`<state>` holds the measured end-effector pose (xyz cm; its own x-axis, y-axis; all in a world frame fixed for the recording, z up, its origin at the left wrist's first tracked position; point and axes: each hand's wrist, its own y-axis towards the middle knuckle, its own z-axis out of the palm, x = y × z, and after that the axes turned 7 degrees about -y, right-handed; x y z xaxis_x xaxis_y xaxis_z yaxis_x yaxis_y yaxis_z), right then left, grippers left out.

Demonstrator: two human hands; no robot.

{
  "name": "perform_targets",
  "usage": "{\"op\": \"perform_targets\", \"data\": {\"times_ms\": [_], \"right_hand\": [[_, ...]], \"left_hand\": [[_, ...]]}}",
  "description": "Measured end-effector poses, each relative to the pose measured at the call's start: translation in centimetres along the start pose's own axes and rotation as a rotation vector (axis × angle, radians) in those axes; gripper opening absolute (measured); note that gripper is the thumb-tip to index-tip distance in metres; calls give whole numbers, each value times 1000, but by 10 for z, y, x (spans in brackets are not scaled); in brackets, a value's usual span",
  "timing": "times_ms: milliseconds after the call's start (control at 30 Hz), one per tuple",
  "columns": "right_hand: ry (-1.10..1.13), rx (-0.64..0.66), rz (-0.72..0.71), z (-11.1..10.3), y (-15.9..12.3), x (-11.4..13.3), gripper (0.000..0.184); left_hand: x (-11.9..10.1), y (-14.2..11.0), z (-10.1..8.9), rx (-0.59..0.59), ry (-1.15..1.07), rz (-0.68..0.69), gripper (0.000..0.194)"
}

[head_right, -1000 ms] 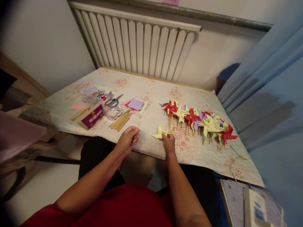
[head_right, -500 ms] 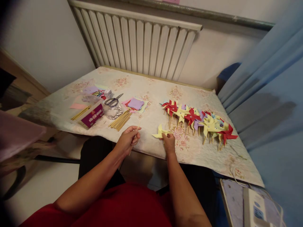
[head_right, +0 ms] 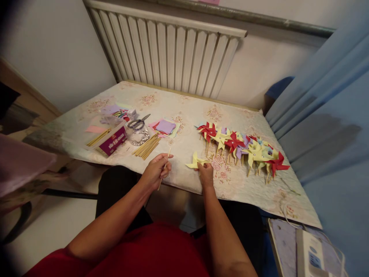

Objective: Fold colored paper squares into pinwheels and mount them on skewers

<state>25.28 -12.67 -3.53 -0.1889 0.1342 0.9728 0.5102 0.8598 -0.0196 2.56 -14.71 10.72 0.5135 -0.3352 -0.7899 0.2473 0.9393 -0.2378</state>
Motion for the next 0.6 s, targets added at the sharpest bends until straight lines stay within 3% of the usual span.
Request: {"op": "perform_targets", "data": {"times_ms": [267, 600], "right_hand": [[-1, 2, 14, -1, -4, 8, 30], [8, 3, -22, 1, 3, -5, 34]], "left_hand": [[-1, -1, 1, 21, -7, -8, 28], [-1, 0, -1, 34, -14, -25, 22]]}}
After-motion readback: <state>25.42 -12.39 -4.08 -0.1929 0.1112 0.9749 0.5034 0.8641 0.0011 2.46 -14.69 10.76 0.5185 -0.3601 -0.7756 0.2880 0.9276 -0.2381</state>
